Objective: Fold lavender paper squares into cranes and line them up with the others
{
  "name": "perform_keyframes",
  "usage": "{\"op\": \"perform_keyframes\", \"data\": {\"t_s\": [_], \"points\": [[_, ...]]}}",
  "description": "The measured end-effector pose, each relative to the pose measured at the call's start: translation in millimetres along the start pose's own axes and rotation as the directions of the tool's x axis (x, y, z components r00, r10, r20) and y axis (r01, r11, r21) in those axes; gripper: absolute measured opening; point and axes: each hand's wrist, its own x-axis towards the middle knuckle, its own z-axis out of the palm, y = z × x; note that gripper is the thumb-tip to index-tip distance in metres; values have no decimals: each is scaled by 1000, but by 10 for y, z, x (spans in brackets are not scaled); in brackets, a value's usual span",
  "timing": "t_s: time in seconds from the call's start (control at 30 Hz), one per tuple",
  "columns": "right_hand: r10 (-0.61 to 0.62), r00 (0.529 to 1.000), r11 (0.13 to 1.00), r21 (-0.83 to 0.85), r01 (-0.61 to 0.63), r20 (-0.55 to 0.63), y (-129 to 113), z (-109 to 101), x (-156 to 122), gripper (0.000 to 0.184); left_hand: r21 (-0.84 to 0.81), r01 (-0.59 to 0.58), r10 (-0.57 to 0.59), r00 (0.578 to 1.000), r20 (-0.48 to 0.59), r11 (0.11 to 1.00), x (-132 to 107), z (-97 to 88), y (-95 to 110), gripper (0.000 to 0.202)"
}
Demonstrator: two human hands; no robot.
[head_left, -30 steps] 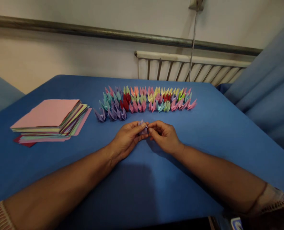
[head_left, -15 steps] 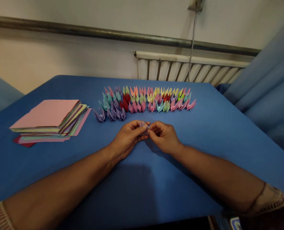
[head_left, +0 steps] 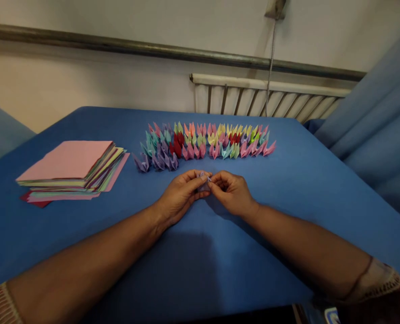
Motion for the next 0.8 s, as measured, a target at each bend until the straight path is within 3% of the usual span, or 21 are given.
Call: {"op": "perform_keyframes", "data": {"t_s": [0.2, 0.43, 0.8], "points": [[10, 1000, 1000, 16, -10, 9, -5, -5, 9, 7, 13, -5, 5, 999, -43, 1000, 15, -10, -12, 20], [95, 995, 969, 225, -101, 38, -12, 9, 32, 14, 16, 1, 0, 999, -46, 1000, 25, -19, -14, 20], [68, 995, 982, 169, -80, 77, -42, -39, 11, 16, 48, -24, 26, 999, -42, 999, 23, -21, -31, 21]]}}
